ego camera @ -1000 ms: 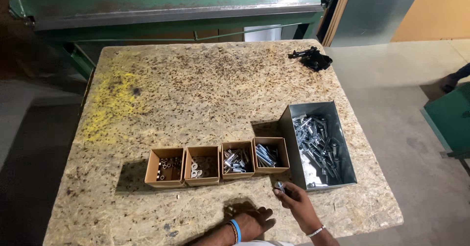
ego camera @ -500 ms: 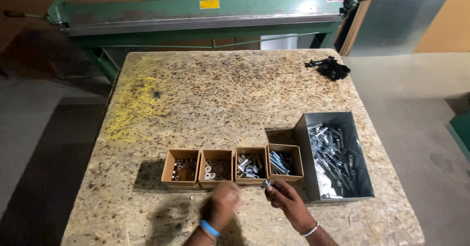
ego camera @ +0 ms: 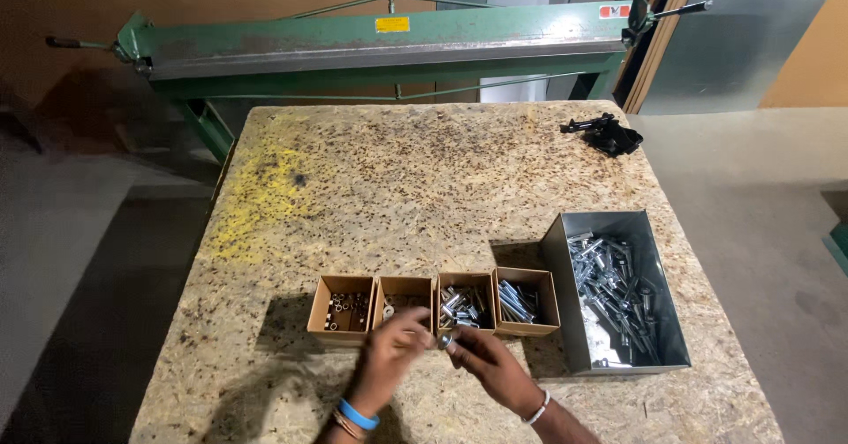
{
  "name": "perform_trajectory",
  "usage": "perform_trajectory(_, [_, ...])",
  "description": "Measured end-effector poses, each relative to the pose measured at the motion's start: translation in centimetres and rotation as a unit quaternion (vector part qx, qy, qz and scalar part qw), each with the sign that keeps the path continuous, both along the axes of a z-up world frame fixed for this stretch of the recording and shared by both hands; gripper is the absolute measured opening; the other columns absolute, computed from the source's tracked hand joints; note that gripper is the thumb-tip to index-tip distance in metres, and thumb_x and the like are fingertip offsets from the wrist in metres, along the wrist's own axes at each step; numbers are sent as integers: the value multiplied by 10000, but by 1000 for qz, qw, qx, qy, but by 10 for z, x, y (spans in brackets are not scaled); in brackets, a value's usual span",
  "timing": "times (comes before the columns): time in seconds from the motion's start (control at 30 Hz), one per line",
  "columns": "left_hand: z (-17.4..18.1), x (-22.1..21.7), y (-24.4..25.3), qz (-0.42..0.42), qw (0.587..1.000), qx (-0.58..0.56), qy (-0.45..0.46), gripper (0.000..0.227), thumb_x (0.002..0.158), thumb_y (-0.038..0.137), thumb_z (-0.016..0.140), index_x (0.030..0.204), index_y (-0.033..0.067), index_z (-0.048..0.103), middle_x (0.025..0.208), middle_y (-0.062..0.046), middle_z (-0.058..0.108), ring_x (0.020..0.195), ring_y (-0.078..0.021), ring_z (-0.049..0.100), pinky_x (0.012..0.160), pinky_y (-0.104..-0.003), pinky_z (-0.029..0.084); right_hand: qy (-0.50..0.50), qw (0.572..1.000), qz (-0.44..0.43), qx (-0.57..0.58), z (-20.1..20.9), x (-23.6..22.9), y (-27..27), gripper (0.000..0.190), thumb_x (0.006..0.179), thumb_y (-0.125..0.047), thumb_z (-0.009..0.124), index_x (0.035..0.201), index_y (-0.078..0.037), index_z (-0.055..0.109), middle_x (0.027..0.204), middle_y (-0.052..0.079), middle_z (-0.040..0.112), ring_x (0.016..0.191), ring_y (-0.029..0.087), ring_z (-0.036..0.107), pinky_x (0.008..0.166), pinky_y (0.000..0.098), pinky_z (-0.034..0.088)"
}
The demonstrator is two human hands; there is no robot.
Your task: The person repeatedly picks bolts from a metal bin, threads nuts onto them, and places the assembled fasteners into one of four cardboard boxes on the table. The process is continuous and repetitive throughout the clip.
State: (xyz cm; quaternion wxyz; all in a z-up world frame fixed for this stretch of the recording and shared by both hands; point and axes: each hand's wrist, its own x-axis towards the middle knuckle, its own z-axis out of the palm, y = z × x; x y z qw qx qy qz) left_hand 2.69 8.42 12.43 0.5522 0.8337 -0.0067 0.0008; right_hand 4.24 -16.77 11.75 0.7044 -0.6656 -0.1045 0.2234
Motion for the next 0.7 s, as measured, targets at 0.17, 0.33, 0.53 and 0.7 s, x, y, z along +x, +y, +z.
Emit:
perform_trajectory(0.17, [3, 1, -29, -68, 984, -163, 39, 360, 973, 305, 932, 1275, 108, 947, 1050, -49, 726, 710, -130, 715, 536, -255, 705, -49, 998, 11, -47, 7, -5, -3, 270, 1139, -239, 734, 1289, -30, 814, 973, 40, 774, 845, 134, 649, 755, 312, 568])
perform_trajectory(0.33, [-40, 42, -12, -8, 999, -2, 38, 240, 923, 247, 938, 1143, 177, 872, 1241, -66, 781, 1002, -210, 866, 848, -293, 791, 46, 990, 3, -135, -14, -6, -26, 320, 1155, -216, 669, 1413, -60, 778, 1110, 37, 820, 945, 131, 713, 869, 285, 604])
perform_trajectory(0.53, [-27, 49, -29, -18, 999, 43, 28, 238, 1028, 431, 803, 1137, 241, 895, 1146, -19, 753, 879, -127, 761, 767, -244, 703, 77, 996, -30, -33, -22, -14, -45, 245, 1165, -247, 723, 1288, -79, 853, 861, 35, 667, 673, 103, 435, 597, 254, 321])
perform_trajectory(0.7, [11, 18, -63, -141, 918, -331, 164, 225, 1066, 207, 829, 1154, 2, 858, 934, -172, 792, 635, -211, 748, 466, -317, 641, 95, 993, 6, 66, -19, -17, -58, 291, 1185, -207, 690, 1407, -46, 789, 837, 12, 516, 730, 130, 428, 634, 289, 332])
